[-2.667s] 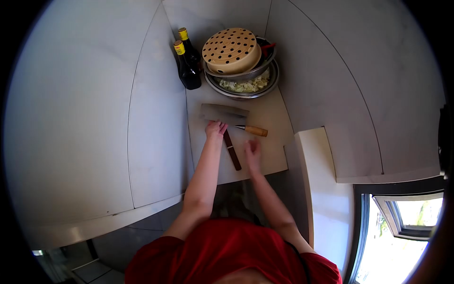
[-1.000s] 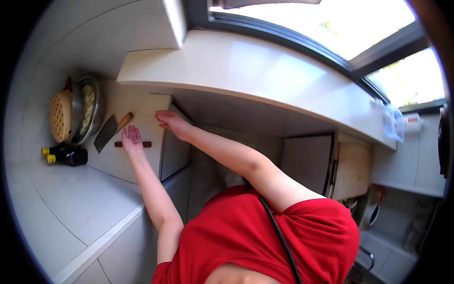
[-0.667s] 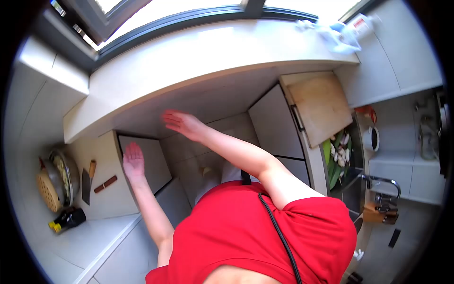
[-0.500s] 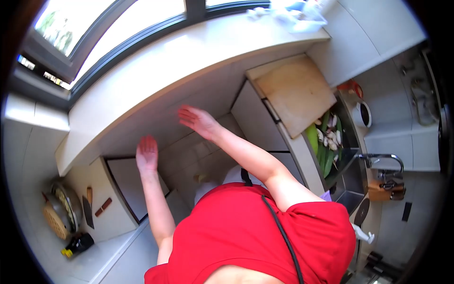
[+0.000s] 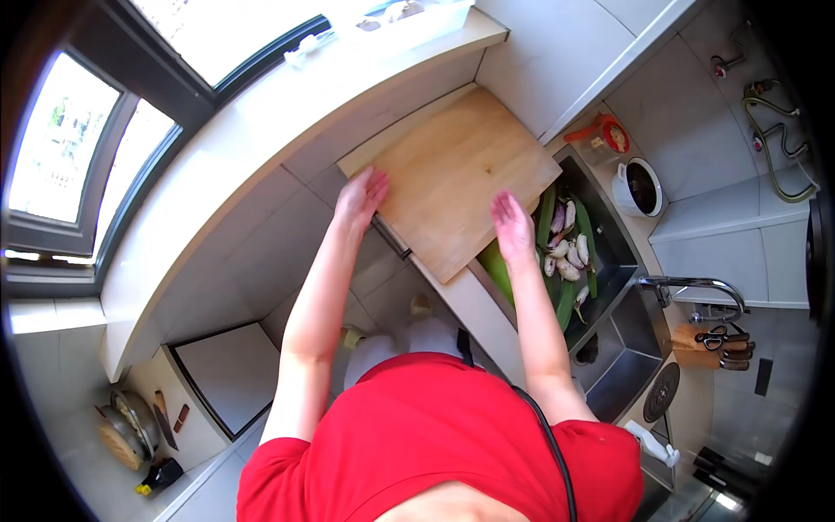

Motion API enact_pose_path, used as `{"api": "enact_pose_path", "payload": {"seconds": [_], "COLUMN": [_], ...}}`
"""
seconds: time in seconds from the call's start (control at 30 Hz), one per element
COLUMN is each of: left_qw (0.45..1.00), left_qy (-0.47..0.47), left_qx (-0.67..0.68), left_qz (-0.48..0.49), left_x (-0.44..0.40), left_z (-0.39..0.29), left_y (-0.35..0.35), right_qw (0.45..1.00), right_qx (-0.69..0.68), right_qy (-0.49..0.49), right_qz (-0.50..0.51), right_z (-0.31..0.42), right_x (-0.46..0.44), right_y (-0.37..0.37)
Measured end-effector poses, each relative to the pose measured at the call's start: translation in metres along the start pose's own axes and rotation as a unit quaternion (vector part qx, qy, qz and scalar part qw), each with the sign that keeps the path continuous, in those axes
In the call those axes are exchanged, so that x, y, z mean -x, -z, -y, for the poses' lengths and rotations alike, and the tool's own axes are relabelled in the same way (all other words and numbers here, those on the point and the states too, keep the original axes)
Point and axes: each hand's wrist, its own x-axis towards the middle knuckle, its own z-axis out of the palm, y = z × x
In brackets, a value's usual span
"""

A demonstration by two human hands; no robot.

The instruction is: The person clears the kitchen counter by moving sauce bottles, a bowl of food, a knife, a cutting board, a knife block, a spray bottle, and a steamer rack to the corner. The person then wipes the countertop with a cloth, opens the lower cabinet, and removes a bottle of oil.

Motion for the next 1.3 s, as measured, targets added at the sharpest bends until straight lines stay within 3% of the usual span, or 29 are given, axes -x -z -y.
{"api": "enact_pose_path", "payload": {"seconds": [0.03,0.1,0.13,0.17,0.2,0.23,0.27,0.33,0.37,0.43,0.47,0.53,0.63,0.87,0.93,1.07,1.13,1.17,1.23,1.3], "left_qw": [1.0,0.985,0.955,0.953,0.924,0.887,0.885,0.809,0.807,0.711,0.71,0.657,0.641,0.65,0.673,0.708,0.851,0.855,0.92,0.929], "left_qy": [-0.001,-0.09,-0.151,-0.152,-0.174,-0.196,-0.198,-0.149,-0.15,-0.08,-0.081,-0.124,-0.106,-0.086,-0.064,-0.093,-0.059,-0.062,-0.076,-0.098], "left_qx": [-0.005,-0.148,-0.253,-0.258,-0.338,-0.415,-0.418,-0.568,-0.57,-0.698,-0.7,-0.741,-0.758,-0.754,-0.737,-0.699,-0.522,-0.515,-0.383,-0.352], "left_qz": [0.001,-0.017,-0.037,-0.034,-0.045,-0.056,-0.054,-0.04,-0.041,-0.018,-0.02,-0.064,-0.049,-0.046,-0.011,-0.029,-0.01,-0.02,0.02,0.067], "left_x": [-0.02,-0.052,-0.058,-0.064,-0.072,-0.085,-0.097,-0.13,-0.139,-0.149,-0.153,-0.172,-0.168,-0.12,-0.103,-0.072,-0.032,-0.015,0.015,0.042], "left_z": [0.0,0.0,-0.002,-0.002,-0.002,-0.003,-0.004,-0.001,-0.001,-0.005,-0.004,0.005,0.001,0.008,0.007,0.011,0.006,0.006,0.0,-0.007], "left_y": [-0.011,-0.03,-0.041,-0.051,-0.058,-0.06,-0.061,-0.055,-0.056,-0.061,-0.063,-0.056,-0.06,-0.053,-0.045,-0.014,-0.01,-0.005,0.015,0.044], "right_qw": [0.998,0.986,0.987,0.982,0.976,0.982,0.987,0.99,0.991,0.992,0.99,0.987,0.982,0.993,0.995,0.998,0.998,0.999,0.995,0.979], "right_qx": [0.031,0.081,0.074,0.076,0.079,0.082,0.066,0.047,0.037,0.025,0.022,0.017,0.029,0.018,-0.004,-0.023,-0.013,0.005,0.088,0.198], "right_qy": [0.036,0.077,0.078,0.069,0.06,0.044,0.034,0.024,0.022,0.017,0.002,-0.012,-0.03,-0.009,-0.027,-0.052,-0.05,-0.037,0.034,0.044], "right_qz": [-0.032,-0.121,-0.122,-0.158,-0.193,-0.162,-0.145,-0.129,-0.128,-0.125,-0.143,-0.16,-0.184,-0.115,-0.092,-0.039,-0.039,-0.032,0.025,0.033], "right_z": [0.009,0.015,0.013,0.01,0.009,0.008,0.006,0.001,-0.001,-0.003,-0.003,-0.001,-0.001,0.005,0.01,0.017,0.021,0.023,0.027,0.037], "right_x": [-0.001,-0.006,-0.01,-0.017,-0.02,-0.02,-0.022,-0.029,-0.032,-0.033,-0.032,-0.029,-0.027,-0.005,0.001,0.018,0.038,0.048,0.082,0.119], "right_y": [0.013,0.035,0.044,0.053,0.057,0.058,0.057,0.058,0.058,0.052,0.05,0.042,0.039,0.033,0.035,0.033,0.025,0.024,0.004,-0.024]}}
